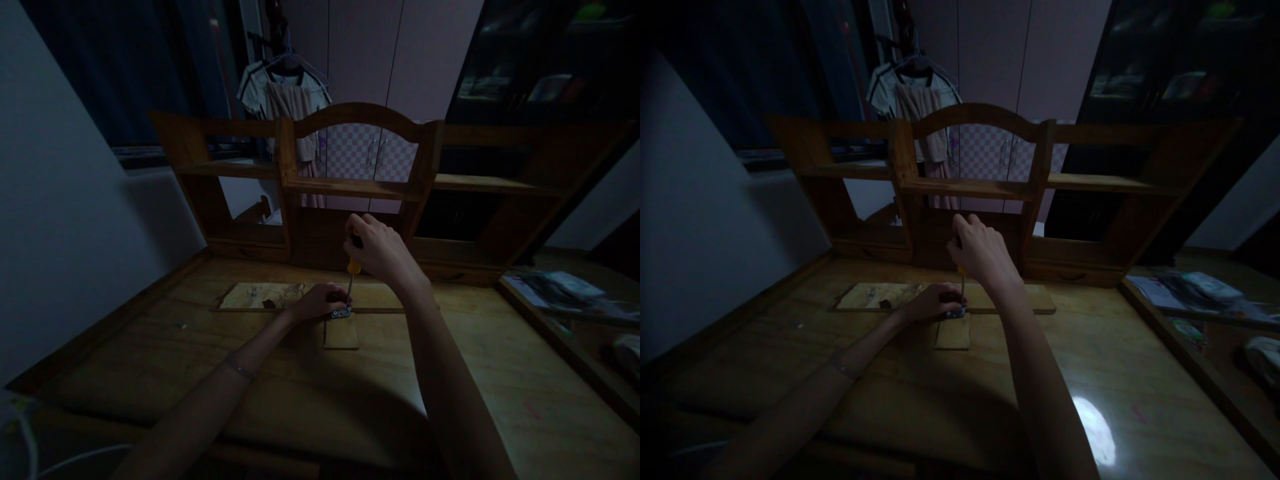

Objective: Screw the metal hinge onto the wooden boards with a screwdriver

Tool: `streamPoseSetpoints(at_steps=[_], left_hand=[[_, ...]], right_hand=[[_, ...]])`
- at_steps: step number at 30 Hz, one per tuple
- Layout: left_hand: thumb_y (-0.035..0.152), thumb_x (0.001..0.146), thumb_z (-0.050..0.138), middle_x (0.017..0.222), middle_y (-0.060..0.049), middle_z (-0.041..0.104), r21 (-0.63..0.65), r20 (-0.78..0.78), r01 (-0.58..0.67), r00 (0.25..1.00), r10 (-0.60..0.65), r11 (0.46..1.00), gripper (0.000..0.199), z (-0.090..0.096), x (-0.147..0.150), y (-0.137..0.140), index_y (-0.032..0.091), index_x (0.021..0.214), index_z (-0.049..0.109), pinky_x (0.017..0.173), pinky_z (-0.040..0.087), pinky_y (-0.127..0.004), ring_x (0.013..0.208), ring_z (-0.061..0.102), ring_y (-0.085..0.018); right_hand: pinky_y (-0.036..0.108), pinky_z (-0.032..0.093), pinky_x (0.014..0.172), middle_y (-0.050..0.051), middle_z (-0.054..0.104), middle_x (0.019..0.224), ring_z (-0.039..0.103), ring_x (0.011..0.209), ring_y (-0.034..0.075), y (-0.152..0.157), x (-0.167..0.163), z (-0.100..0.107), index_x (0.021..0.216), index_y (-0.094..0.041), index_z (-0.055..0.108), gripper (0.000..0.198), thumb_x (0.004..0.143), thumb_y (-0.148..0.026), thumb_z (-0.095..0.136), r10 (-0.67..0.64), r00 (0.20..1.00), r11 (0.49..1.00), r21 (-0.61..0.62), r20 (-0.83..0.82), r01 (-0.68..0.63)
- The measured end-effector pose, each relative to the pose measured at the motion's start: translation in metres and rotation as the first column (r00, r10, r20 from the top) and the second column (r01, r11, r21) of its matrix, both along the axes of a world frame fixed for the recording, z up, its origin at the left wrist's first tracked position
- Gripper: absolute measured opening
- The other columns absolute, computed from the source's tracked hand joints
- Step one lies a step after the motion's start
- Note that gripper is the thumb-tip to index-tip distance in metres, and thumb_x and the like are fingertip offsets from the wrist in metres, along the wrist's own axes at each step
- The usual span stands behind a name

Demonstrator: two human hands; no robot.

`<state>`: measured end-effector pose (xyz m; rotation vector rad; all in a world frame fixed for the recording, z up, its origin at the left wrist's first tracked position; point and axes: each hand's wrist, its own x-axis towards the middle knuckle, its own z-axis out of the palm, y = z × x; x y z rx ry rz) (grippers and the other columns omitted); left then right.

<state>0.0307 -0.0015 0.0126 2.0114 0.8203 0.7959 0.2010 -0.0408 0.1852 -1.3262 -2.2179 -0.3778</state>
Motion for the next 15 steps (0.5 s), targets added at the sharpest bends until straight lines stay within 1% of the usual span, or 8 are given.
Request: streamPoseSetpoints(at_steps=[2, 5, 9, 13, 15], left_hand=[[0.020, 0.083, 0.064, 0.099, -0.006, 0.075, -0.016, 0.005, 0.002, 1.000, -0.002, 1.000, 0.018, -0.0006, -0.0003, 0.0003, 0.015, 0.099, 0.072, 0.085, 0.052, -0.026, 0.092, 0.070, -0.017], [0.020, 0.083, 0.064, 0.099, -0.006, 0.075, -0.049, 0.007, -0.005, 1.000, 0.005, 0.999, 0.018, 0.0002, -0.0006, -0.0006, 0.015, 0.099, 0.072, 0.087, 0.052, -0.026, 0.093, 0.070, -0.018], [0.021, 0.083, 0.065, 0.099, -0.007, 0.075, -0.051, -0.006, -0.010, 1.000, 0.010, 0.999, 0.019, 0.0031, -0.0006, -0.0018, 0.014, 0.099, 0.072, 0.088, 0.052, -0.027, 0.093, 0.070, -0.017], [0.022, 0.084, 0.065, 0.099, -0.007, 0.075, -0.026, 0.006, 0.019, 1.000, -0.019, 0.999, 0.019, 0.0035, -0.0003, -0.0016, 0.015, 0.100, 0.072, 0.087, 0.052, -0.027, 0.092, 0.070, -0.017], [0.022, 0.084, 0.066, 0.099, -0.006, 0.074, 0.011, -0.010, -0.006, 1.000, 0.006, 1.000, 0.018, 0.0026, 0.0001, -0.0016, 0.016, 0.100, 0.072, 0.087, 0.051, -0.027, 0.092, 0.069, -0.017]], right_hand=[[0.031, 0.034, 0.066, 0.007, 0.062, 0.106, 0.062, 0.084, 0.022, -0.0010, 0.0006, 0.0008, 0.108, -0.022, 0.051, 0.021, 0.090, -0.031, 0.047, 0.018, 1.000, 1.000, -0.012, -0.010, -0.018], [0.032, 0.035, 0.067, 0.007, 0.061, 0.106, 0.062, 0.086, 0.023, -0.0026, 0.0006, 0.0018, 0.109, -0.022, 0.051, 0.023, 0.090, -0.035, 0.048, 0.030, 0.999, 0.999, -0.023, -0.016, -0.030], [0.032, 0.036, 0.068, 0.007, 0.062, 0.104, 0.062, 0.088, 0.023, -0.0016, 0.0002, 0.0013, 0.107, -0.022, 0.051, 0.024, 0.093, -0.041, 0.047, -0.004, 1.000, 1.000, -0.024, -0.012, 0.004], [0.033, 0.038, 0.071, 0.008, 0.062, 0.106, 0.062, 0.091, 0.024, 0.0008, 0.0013, 0.0000, 0.109, -0.022, 0.050, 0.021, 0.091, -0.034, 0.051, -0.006, 1.000, 0.999, -0.035, -0.013, 0.006], [0.033, 0.039, 0.073, 0.009, 0.060, 0.108, 0.061, 0.091, 0.024, 0.0010, 0.0017, -0.0005, 0.111, -0.022, 0.050, 0.022, 0.089, -0.030, 0.051, 0.011, 1.000, 0.998, -0.055, -0.029, -0.012]])
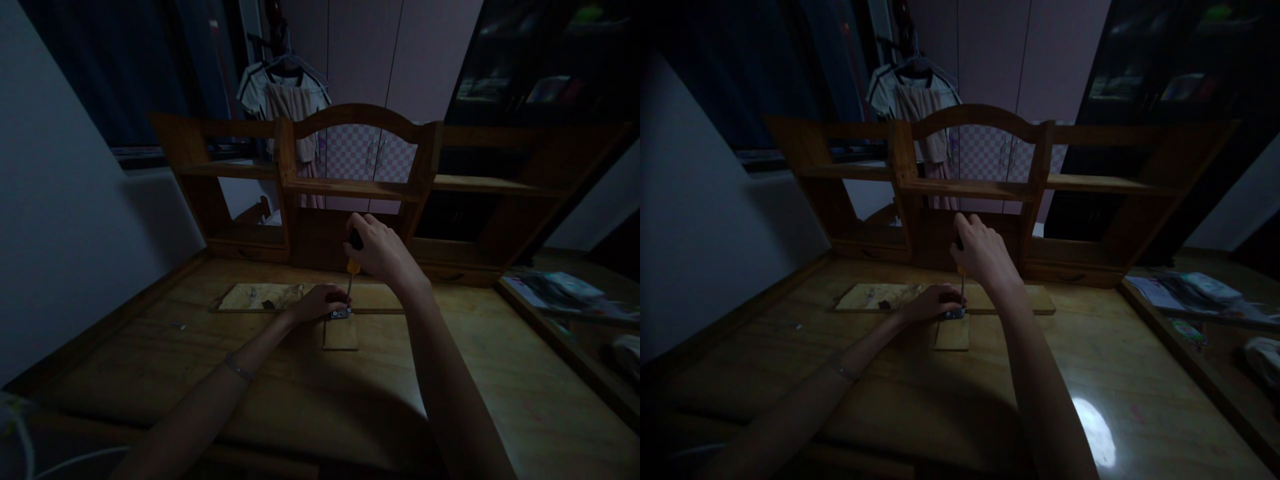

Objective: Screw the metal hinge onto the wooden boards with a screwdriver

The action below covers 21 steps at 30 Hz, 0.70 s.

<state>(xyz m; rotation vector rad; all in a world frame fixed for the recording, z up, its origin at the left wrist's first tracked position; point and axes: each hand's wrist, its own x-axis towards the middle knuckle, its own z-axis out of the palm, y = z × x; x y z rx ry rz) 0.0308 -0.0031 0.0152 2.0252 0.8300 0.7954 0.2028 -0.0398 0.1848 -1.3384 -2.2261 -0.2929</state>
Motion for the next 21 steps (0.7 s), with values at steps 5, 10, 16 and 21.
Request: streamPoseSetpoints(at_steps=[5, 10, 16, 21], left_hand=[[0.022, 0.083, 0.069, 0.099, -0.003, 0.072, 0.158, -0.066, -0.129, 0.988, 0.140, 0.979, 0.013, -0.0030, 0.0026, -0.0006, 0.019, 0.095, 0.073, 0.087, 0.050, -0.026, 0.092, 0.067, -0.016], [0.021, 0.087, 0.065, 0.096, -0.002, 0.072, 0.240, -0.147, -0.126, 0.975, 0.164, 0.963, 0.011, -0.0062, 0.0034, -0.0004, 0.020, 0.096, 0.070, 0.085, 0.049, -0.025, 0.090, 0.067, -0.016], [0.024, 0.085, 0.069, 0.098, -0.003, 0.072, 0.401, -0.207, -0.130, 0.951, 0.228, 0.907, 0.012, -0.0059, 0.0016, -0.0025, 0.020, 0.097, 0.068, 0.083, 0.048, -0.026, 0.092, 0.066, -0.018], [0.026, 0.085, 0.070, 0.091, -0.002, 0.072, 0.392, -0.218, -0.142, 0.946, 0.242, 0.909, 0.016, -0.0032, 0.0024, -0.0053, 0.020, 0.099, 0.066, 0.080, 0.050, -0.025, 0.081, 0.068, -0.016]], right_hand=[[0.033, 0.041, 0.076, 0.010, 0.058, 0.111, 0.061, 0.094, 0.024, -0.0018, -0.0007, -0.0017, 0.116, -0.021, 0.047, 0.029, 0.088, -0.030, 0.050, 0.055, 0.998, 0.998, -0.037, -0.039, -0.056], [0.033, 0.040, 0.075, 0.009, 0.060, 0.111, 0.062, 0.092, 0.024, -0.0012, -0.0010, -0.0035, 0.120, -0.023, 0.045, 0.032, 0.091, -0.033, 0.051, 0.028, 0.999, 0.999, -0.024, -0.023, -0.028], [0.033, 0.040, 0.074, 0.008, 0.061, 0.109, 0.062, 0.092, 0.023, -0.0007, -0.0002, -0.0027, 0.116, -0.022, 0.047, 0.028, 0.090, -0.031, 0.053, 0.036, 0.999, 0.999, 0.005, -0.011, -0.036], [0.033, 0.040, 0.073, 0.008, 0.061, 0.110, 0.062, 0.091, 0.023, -0.0018, -0.0005, -0.0017, 0.119, -0.023, 0.046, 0.032, 0.088, -0.030, 0.053, 0.044, 0.999, 0.999, 0.005, -0.002, -0.044]])
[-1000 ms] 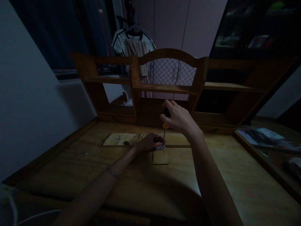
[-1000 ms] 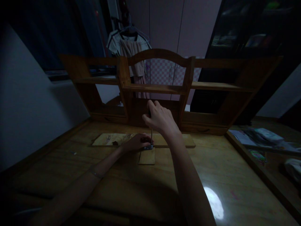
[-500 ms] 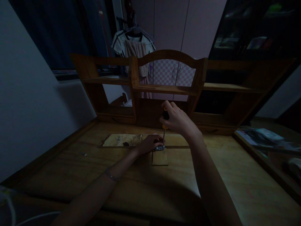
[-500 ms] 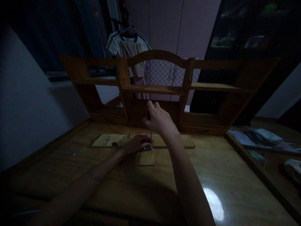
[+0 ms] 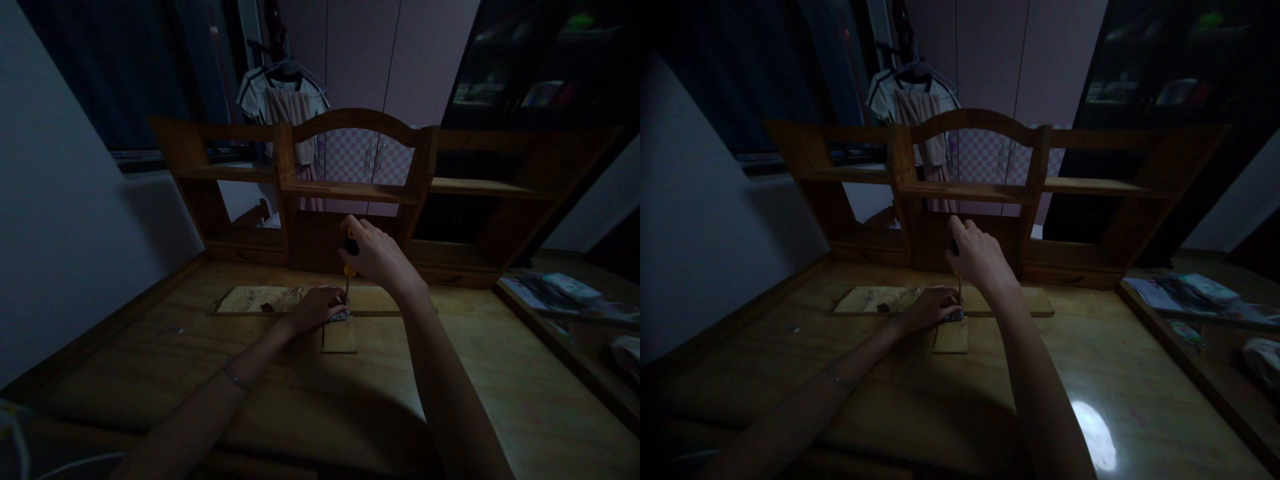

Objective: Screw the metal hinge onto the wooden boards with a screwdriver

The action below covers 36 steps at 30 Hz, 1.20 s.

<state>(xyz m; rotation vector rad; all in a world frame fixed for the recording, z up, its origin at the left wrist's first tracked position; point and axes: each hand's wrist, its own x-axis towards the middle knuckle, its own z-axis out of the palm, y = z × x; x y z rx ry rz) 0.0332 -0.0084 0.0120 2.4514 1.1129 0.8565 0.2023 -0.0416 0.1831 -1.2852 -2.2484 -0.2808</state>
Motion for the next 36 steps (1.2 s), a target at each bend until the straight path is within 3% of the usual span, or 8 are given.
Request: streamPoseSetpoints(at_steps=[14, 22, 30, 36], left_hand=[[0.028, 0.085, 0.070, 0.087, 0.000, 0.076, -0.034, -0.048, -0.034, 0.998, 0.032, 0.999, 0.021, 0.0083, -0.0005, -0.0036, 0.022, 0.105, 0.065, 0.077, 0.049, -0.024, 0.081, 0.073, -0.017], [0.028, 0.086, 0.071, 0.103, 0.002, 0.076, -0.052, -0.010, 0.034, 0.999, -0.034, 0.998, 0.026, 0.0073, -0.0018, 0.0006, 0.024, 0.111, 0.065, 0.083, 0.049, -0.024, 0.088, 0.073, -0.016], [0.028, 0.086, 0.070, 0.089, 0.001, 0.075, 0.001, -0.016, 0.043, 0.999, -0.043, 0.999, 0.017, 0.0075, -0.0030, -0.0019, 0.022, 0.102, 0.066, 0.075, 0.048, -0.022, 0.077, 0.072, -0.015], [0.029, 0.087, 0.067, 0.095, -0.001, 0.073, 0.036, -0.028, 0.022, 0.999, -0.021, 0.999, 0.018, 0.0044, -0.0023, -0.0035, 0.021, 0.103, 0.064, 0.076, 0.048, -0.024, 0.079, 0.071, -0.016]], right_hand=[[0.033, 0.038, 0.072, 0.009, 0.061, 0.109, 0.062, 0.089, 0.024, -0.0031, -0.0022, 0.0024, 0.119, -0.022, 0.047, 0.033, 0.087, -0.027, 0.051, -0.005, 1.000, 1.000, -0.017, 0.009, 0.005], [0.034, 0.039, 0.076, 0.010, 0.059, 0.112, 0.061, 0.093, 0.025, -0.0043, -0.0049, 0.0020, 0.123, -0.022, 0.047, 0.038, 0.087, -0.031, 0.051, 0.000, 1.000, 1.000, -0.031, -0.008, 0.000], [0.034, 0.040, 0.075, 0.009, 0.059, 0.114, 0.062, 0.091, 0.024, -0.0048, -0.0055, 0.0003, 0.123, -0.023, 0.047, 0.036, 0.088, -0.029, 0.051, 0.014, 1.000, 1.000, 0.005, -0.014, -0.014], [0.034, 0.042, 0.079, 0.008, 0.058, 0.117, 0.061, 0.099, 0.024, -0.0023, -0.0055, 0.0000, 0.123, -0.024, 0.046, 0.033, 0.091, -0.030, 0.053, 0.060, 0.997, 0.998, 0.006, -0.044, -0.060]])
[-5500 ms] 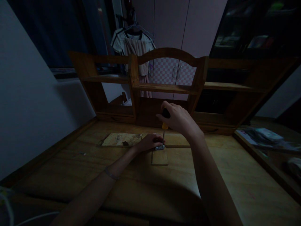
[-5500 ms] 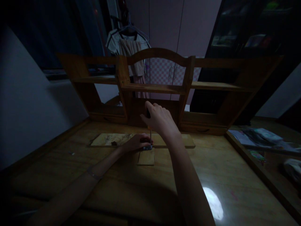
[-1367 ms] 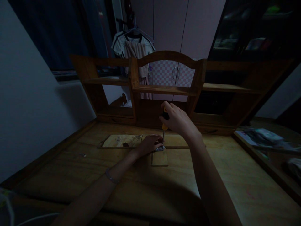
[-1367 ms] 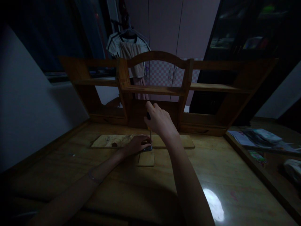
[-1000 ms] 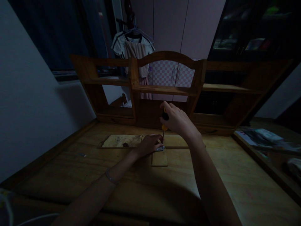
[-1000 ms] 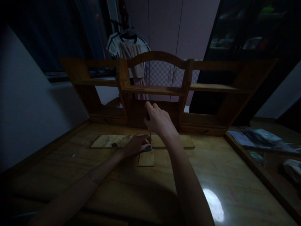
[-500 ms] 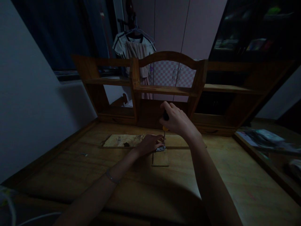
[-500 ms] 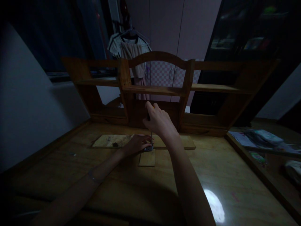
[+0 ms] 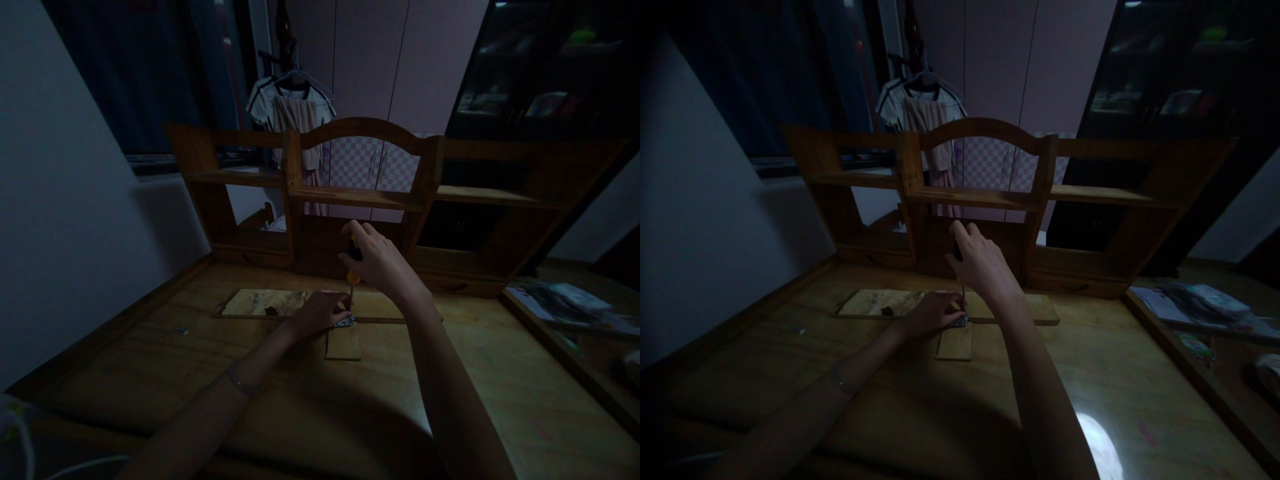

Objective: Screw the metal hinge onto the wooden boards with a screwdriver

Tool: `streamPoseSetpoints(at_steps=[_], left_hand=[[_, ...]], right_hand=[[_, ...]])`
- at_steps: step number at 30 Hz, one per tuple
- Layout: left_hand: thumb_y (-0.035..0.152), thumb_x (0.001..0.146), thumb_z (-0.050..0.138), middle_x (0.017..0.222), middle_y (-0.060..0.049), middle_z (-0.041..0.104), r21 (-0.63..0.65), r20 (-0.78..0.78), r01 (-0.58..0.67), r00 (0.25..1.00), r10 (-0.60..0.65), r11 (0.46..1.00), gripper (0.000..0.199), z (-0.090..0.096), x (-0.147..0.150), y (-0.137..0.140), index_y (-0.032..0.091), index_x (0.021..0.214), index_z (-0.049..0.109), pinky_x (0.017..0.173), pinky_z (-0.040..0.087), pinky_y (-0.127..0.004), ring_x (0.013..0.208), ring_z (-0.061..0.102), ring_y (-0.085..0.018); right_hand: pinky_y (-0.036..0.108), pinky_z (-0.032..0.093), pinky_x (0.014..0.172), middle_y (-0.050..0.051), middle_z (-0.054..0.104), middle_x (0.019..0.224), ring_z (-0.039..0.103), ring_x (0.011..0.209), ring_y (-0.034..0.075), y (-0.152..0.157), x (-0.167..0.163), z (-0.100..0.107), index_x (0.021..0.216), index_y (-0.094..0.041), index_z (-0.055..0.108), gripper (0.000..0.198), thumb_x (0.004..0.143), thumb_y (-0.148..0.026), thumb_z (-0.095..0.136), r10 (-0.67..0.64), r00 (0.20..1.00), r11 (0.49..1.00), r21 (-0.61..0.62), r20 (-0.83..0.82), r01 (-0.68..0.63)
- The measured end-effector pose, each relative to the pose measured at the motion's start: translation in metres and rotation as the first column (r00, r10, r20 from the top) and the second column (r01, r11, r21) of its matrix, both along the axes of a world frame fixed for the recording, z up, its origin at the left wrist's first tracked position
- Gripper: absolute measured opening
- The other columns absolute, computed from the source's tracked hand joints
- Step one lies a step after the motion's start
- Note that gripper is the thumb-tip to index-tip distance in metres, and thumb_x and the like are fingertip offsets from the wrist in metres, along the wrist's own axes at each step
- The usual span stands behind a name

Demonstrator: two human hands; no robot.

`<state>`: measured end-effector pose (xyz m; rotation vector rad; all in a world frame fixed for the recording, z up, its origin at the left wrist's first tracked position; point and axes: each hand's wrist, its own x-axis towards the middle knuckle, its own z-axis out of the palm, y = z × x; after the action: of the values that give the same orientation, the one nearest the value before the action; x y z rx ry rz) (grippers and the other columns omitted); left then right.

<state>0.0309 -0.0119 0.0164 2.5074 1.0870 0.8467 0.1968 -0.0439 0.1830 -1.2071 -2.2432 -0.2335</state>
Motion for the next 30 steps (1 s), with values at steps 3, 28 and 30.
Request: streamPoseSetpoints(at_steps=[3, 28, 30], left_hand=[[0.029, 0.086, 0.070, 0.094, 0.000, 0.073, 0.005, 0.004, -0.012, 1.000, 0.012, 1.000, 0.019, 0.000, 0.000, 0.000, 0.021, 0.103, 0.064, 0.075, 0.048, -0.024, 0.076, 0.071, -0.015], [0.014, 0.085, 0.065, 0.097, 0.000, 0.073, -0.206, 0.187, 0.105, 0.980, -0.067, 0.973, 0.019, -0.011, 0.005, 0.009, 0.021, 0.103, 0.068, 0.081, 0.050, -0.023, 0.089, 0.068, -0.015], [0.016, 0.085, 0.066, 0.098, -0.001, 0.072, -0.162, 0.143, 0.077, 0.988, -0.054, 0.984, 0.019, -0.011, 0.005, 0.008, 0.021, 0.103, 0.067, 0.082, 0.050, -0.024, 0.090, 0.068, -0.016]], right_hand=[[0.034, 0.043, 0.080, 0.008, 0.057, 0.118, 0.060, 0.101, 0.024, 0.001, 0.002, 0.001, 0.124, -0.024, 0.046, 0.035, 0.090, -0.027, 0.053, 0.010, 1.000, 1.000, -0.014, -0.017, -0.010], [0.032, 0.040, 0.076, 0.008, 0.057, 0.111, 0.060, 0.094, 0.022, 0.002, 0.008, 0.000, 0.117, -0.022, 0.049, 0.030, 0.087, -0.022, 0.049, 0.006, 1.000, 1.000, -0.006, -0.027, -0.006], [0.032, 0.040, 0.076, 0.008, 0.058, 0.110, 0.060, 0.093, 0.022, 0.002, 0.008, 0.000, 0.115, -0.022, 0.050, 0.028, 0.087, -0.022, 0.049, -0.001, 1.000, 1.000, -0.009, -0.027, 0.000]])
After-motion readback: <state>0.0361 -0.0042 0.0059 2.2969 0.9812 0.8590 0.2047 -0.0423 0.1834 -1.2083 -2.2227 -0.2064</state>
